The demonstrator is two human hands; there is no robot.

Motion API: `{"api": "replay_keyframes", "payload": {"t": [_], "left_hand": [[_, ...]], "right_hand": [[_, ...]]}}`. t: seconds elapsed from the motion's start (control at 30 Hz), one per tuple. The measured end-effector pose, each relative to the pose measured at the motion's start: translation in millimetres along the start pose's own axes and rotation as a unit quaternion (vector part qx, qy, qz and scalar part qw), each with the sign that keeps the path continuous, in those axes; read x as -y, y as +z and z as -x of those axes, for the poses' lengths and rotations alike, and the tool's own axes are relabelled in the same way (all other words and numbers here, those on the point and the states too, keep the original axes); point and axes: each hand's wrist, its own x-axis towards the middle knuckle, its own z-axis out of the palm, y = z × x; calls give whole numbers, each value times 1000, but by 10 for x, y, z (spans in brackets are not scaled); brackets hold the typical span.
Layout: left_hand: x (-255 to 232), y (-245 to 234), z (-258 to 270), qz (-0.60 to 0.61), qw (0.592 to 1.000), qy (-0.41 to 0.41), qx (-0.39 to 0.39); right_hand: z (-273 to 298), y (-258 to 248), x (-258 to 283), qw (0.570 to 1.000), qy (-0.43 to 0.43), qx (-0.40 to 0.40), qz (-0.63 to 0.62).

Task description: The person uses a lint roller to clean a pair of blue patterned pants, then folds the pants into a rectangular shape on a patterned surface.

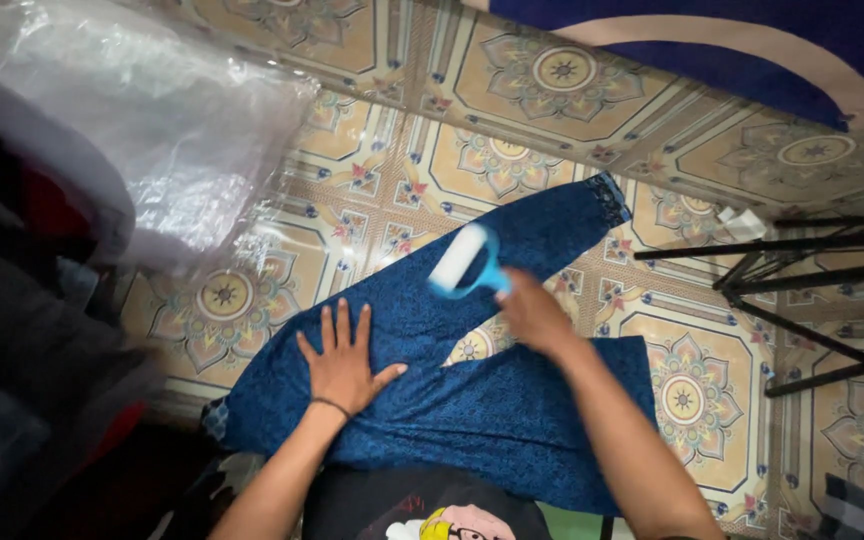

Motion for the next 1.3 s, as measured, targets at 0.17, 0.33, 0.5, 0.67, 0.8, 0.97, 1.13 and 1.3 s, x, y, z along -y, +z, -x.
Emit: {"api": "replay_keyframes", "payload": {"t": [0.17,0.33,0.5,0.67,0.8,0.97,1.13,1.3], "left_hand": [[129,91,-23,14,999,15,-48],[90,45,8,19,998,2,-53],[120,66,-29,24,999,-4,-33],[15,19,170,29,995,-79,-51],[-24,100,301,66,989,-127,-48],[-34,148,311,113,983,-126,-73],[-9,129,327,138,979,-128,-77],[27,80,343,144,979,-137,-46]], "right_hand": [[256,337,387,982,-10,118,146],[294,370,231,970,7,144,196],[279,-249,619,952,113,190,213],[140,-400,555,932,104,224,265],[70,-393,839,924,64,219,307],[-308,28,1311,940,-11,234,249],[-578,602,1507,941,-64,225,246],[-489,431,1322,954,-62,223,190]]}}
